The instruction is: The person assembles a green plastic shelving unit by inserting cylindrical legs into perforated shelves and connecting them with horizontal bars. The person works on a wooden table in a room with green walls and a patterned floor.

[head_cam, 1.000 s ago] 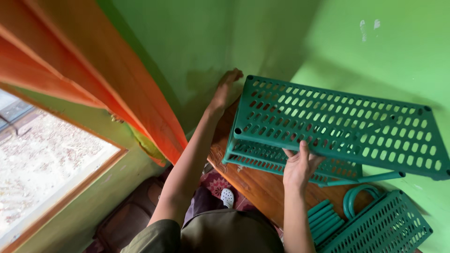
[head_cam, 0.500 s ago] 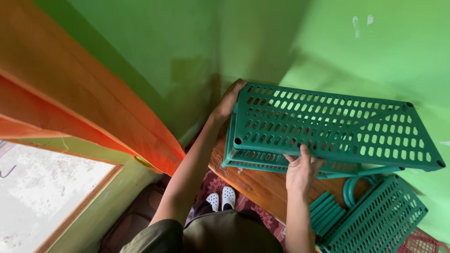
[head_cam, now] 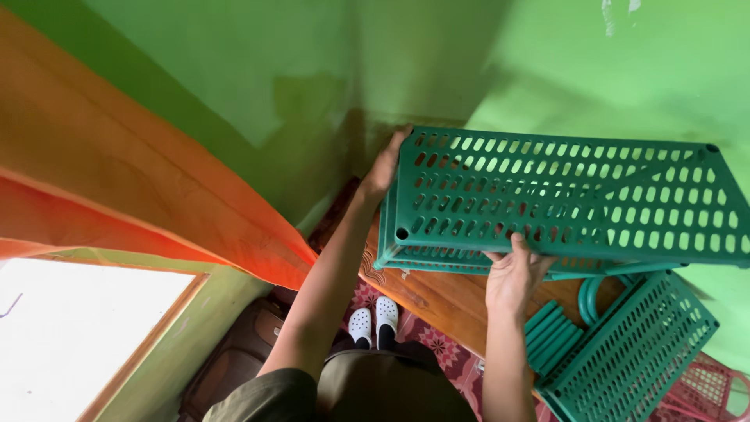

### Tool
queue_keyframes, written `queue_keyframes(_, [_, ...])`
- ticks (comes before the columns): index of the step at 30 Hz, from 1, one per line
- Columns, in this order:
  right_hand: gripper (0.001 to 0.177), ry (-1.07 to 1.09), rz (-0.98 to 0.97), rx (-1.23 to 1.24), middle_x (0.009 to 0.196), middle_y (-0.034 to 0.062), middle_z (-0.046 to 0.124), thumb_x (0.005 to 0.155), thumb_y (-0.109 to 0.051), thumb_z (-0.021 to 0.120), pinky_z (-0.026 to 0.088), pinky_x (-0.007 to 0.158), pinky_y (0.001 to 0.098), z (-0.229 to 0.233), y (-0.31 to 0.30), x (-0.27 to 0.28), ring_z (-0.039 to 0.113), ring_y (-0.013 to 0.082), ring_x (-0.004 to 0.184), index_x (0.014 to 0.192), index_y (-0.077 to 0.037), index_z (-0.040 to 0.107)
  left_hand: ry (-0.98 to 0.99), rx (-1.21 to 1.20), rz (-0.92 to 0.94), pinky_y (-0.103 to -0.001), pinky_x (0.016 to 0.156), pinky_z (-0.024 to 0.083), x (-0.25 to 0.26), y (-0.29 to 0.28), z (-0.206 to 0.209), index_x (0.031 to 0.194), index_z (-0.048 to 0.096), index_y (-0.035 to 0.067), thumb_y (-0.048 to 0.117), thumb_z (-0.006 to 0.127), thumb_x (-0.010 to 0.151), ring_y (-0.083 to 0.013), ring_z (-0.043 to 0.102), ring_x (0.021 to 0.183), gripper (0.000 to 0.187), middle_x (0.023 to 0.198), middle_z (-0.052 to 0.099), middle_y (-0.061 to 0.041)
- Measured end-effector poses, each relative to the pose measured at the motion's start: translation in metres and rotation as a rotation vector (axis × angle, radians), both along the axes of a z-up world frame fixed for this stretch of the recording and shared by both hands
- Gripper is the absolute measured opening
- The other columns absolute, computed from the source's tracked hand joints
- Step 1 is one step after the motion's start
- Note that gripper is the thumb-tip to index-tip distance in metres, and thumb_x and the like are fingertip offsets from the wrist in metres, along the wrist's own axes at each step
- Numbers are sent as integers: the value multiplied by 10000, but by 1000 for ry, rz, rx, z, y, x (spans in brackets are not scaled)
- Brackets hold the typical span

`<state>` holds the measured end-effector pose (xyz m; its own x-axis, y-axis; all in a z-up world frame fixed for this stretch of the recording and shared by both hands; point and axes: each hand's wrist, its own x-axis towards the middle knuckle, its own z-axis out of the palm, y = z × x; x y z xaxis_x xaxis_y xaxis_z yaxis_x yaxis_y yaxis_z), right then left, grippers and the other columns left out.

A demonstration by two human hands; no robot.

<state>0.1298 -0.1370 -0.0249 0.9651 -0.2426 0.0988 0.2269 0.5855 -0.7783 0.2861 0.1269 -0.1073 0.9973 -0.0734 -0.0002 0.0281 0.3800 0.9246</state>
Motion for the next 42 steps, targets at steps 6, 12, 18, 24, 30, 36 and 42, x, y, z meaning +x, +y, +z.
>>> queue_keyframes(6, [856,-32,1,35,1372,92,513,987,-38,690,669,834,437,-4,-1,-8,652,250,1165,1643,-233,175,26,163,186,-413,1244,194,-67,-1,58,1600,331,21,654,343,990,-293,260,1550,879,1677,306,-183])
queue_keyframes(12, [771,-21,10,61,1385,90,531,975,-41,676,665,809,401,-13,1,-8,662,236,1107,1596,-201,248,69,200,160,-461,1225,247,-173,-17,53,1500,449,-34,706,435,962,-351,357,1486,915,1587,401,-222])
queue_keyframes(18, [694,-39,24,45,1407,105,494,986,-53,683,668,864,404,-19,-2,-7,650,232,1165,1556,-166,304,130,96,28,-329,758,421,-196,-41,36,951,578,40,535,468,1037,-150,508,823,514,874,536,-43])
queue_keyframes(24, [695,-53,29,54,1385,82,529,966,-54,686,658,852,404,-22,-1,-6,664,244,1165,1525,-193,297,-15,130,56,-301,641,358,-184,-46,15,743,527,78,454,511,1039,-100,430,667,479,687,480,19])
queue_keyframes(30, [643,-22,8,87,1342,77,549,968,-35,663,655,822,411,-37,0,-2,678,241,1105,1489,-206,328,-93,50,128,-308,597,397,-172,-54,-12,692,517,74,404,527,1034,-99,448,619,476,646,460,29])
queue_keyframes(36, [691,-35,-3,84,1408,117,478,1002,-47,671,634,869,426,-37,0,-4,616,256,1213,1547,-179,267,-93,-5,130,-283,602,384,-178,-56,-14,681,463,83,370,536,1055,-85,404,623,477,653,450,35])
queue_keyframes(42, [733,101,-316,-244,1426,148,402,980,-300,670,593,929,440,-25,49,-28,531,288,1268,1503,-145,181,-10,-10,167,-262,633,380,-182,-59,-7,745,519,88,406,549,1044,-65,411,670,438,712,471,55])
